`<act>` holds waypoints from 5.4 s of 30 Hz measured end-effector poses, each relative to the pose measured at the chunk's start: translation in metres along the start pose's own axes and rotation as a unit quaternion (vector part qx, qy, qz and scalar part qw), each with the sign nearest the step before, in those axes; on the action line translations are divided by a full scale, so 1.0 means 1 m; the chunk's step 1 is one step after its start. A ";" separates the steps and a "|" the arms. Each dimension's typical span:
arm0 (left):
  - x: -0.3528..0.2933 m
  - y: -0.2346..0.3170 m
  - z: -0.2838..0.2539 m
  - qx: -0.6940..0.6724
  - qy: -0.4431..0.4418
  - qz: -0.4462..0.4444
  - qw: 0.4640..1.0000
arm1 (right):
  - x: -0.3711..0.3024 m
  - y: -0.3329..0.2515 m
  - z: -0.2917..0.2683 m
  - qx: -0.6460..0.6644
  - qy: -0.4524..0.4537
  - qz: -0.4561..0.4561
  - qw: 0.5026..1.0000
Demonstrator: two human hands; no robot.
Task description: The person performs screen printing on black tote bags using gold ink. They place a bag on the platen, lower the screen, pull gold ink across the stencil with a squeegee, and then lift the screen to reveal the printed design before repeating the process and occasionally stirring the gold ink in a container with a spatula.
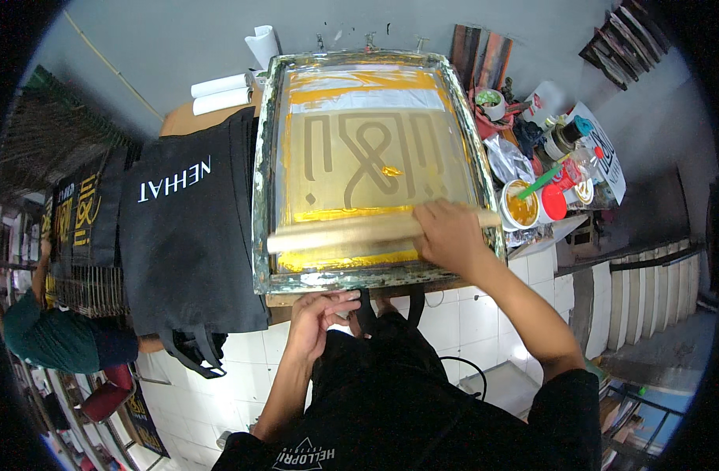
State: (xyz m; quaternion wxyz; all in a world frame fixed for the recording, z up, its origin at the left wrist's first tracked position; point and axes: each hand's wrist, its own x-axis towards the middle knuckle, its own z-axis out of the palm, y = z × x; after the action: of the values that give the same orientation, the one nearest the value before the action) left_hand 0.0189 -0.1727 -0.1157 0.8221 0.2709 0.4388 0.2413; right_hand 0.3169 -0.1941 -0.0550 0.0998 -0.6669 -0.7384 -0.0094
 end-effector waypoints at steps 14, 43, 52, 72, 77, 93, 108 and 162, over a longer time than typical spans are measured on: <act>-0.008 -0.006 0.011 -0.272 0.059 -0.080 0.957 | 0.274 0.171 0.004 0.031 -0.058 0.093 0.994; -0.057 0.023 -0.014 -0.008 0.059 0.017 0.998 | 0.289 0.211 0.001 0.044 0.200 0.050 0.978; -0.026 0.038 0.006 0.106 -0.086 0.031 0.990 | -0.052 0.195 -0.130 0.085 0.356 0.282 0.887; 0.034 -0.024 0.225 0.197 -0.221 -0.001 0.955 | -0.215 0.245 0.134 0.740 0.297 0.454 0.397; 0.058 -0.039 0.261 0.236 -0.201 0.018 0.951 | -0.214 0.246 0.115 0.720 0.311 0.434 0.443; 0.079 0.009 0.290 0.447 -0.186 0.401 0.778 | -0.188 0.166 -0.140 0.413 0.103 0.244 0.871; 0.026 0.082 0.197 0.474 -0.203 0.299 0.803 | -0.037 0.109 -0.178 -0.126 -0.025 -0.177 0.976; 0.070 0.150 -0.025 0.401 0.192 0.621 0.645 | 0.031 0.031 -0.053 0.578 -0.181 0.237 0.760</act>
State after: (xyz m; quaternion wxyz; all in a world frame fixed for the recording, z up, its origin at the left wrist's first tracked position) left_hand 0.0091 -0.0119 -0.0705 0.1880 0.7306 0.3691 0.5428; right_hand 0.3518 -0.1681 -0.0015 0.3297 -0.6259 -0.4260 0.5640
